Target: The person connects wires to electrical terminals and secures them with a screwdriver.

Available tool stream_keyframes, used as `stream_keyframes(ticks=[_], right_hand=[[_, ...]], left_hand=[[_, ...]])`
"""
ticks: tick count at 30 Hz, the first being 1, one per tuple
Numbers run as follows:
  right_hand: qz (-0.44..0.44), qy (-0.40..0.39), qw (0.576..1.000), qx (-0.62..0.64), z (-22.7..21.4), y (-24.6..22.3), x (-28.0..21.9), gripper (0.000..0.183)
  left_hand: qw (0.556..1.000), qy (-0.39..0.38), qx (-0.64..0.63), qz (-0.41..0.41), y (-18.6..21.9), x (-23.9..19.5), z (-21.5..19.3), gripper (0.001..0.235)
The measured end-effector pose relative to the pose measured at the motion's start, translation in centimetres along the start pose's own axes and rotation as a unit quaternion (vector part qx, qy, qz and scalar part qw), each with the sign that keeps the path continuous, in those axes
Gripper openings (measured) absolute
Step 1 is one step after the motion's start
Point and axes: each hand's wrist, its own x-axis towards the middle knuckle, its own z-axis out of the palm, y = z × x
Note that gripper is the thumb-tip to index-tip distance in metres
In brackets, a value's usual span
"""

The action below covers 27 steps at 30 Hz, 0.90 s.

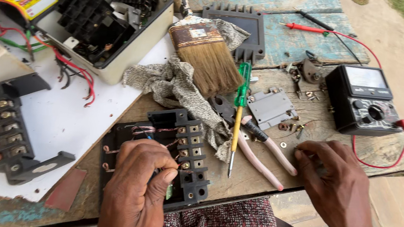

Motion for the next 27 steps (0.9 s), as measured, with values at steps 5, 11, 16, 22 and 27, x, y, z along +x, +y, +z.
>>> stream_keyframes(ticks=[5,11,16,22,27], right_hand=[[0.000,-0.005,1.000,-0.009,0.3,0.4,0.2,0.022],[-0.018,0.008,1.000,0.023,0.4,0.2,0.1,0.022],[0.047,-0.029,0.996,0.065,0.0,0.0,0.6,0.024],[0.074,-0.038,0.995,0.055,0.0,-0.3,0.8,0.025],[-0.085,0.000,0.993,0.085,0.7,-1.4,1.6,0.018]], left_hand=[[1.000,-0.012,-0.015,-0.008,-0.1,-0.1,0.1,0.010],[0.999,-0.022,0.025,-0.007,-0.5,-0.2,0.4,0.012],[0.998,-0.028,0.048,-0.003,-0.5,0.0,0.2,0.014],[0.993,-0.044,0.110,0.015,-0.2,0.3,0.6,0.015],[0.979,-0.055,0.159,0.113,0.3,0.3,1.0,0.017]])
